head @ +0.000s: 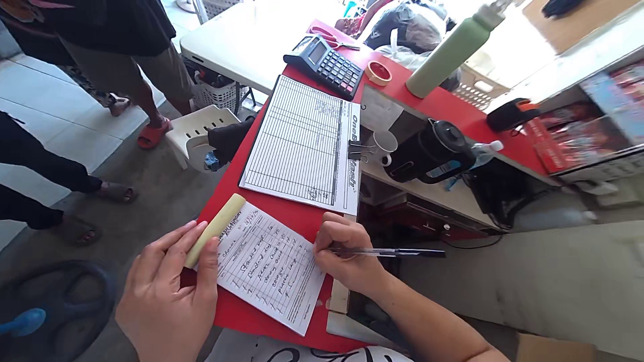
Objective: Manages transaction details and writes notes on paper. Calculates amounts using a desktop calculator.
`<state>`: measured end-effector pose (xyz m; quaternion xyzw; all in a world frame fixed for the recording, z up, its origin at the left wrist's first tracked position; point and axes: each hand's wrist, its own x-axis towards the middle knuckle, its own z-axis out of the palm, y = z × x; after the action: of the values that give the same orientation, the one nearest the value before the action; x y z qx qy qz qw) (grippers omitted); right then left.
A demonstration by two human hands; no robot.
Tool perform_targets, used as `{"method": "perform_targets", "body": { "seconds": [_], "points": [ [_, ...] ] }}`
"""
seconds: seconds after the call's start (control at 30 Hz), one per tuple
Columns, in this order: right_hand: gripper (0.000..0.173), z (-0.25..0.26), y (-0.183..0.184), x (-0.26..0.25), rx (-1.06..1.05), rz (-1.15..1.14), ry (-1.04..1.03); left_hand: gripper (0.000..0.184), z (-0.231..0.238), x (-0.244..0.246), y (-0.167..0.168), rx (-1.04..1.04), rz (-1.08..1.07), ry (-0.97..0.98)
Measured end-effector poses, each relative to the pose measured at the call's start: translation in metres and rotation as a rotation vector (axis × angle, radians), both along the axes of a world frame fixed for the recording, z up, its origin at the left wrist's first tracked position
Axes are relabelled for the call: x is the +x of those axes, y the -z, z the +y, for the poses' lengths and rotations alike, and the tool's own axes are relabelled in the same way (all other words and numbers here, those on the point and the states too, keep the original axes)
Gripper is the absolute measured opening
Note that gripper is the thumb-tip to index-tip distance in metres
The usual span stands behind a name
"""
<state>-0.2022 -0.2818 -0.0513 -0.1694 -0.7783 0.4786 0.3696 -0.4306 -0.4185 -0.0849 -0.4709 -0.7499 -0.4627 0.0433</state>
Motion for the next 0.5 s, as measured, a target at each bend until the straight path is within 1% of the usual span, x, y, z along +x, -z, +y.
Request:
{"method": "perform_targets", "body": {
  "seconds": [0.37, 0.5],
  "points": [
    [0.011, 0.0011, -0.0009, -0.002, -0.005, -0.012, 0.032, 0.038, 0.0015, -0.0012, -0.0008, 0.0, -0.005, 0.005],
    [0.01, 0.0033, 0.0032, 0.0025, -0.033, 0.048, -0.086, 0.038, 0.0002, -0.0019, -0.0024, 0.003, 0.002, 0.038]
  ]
}}
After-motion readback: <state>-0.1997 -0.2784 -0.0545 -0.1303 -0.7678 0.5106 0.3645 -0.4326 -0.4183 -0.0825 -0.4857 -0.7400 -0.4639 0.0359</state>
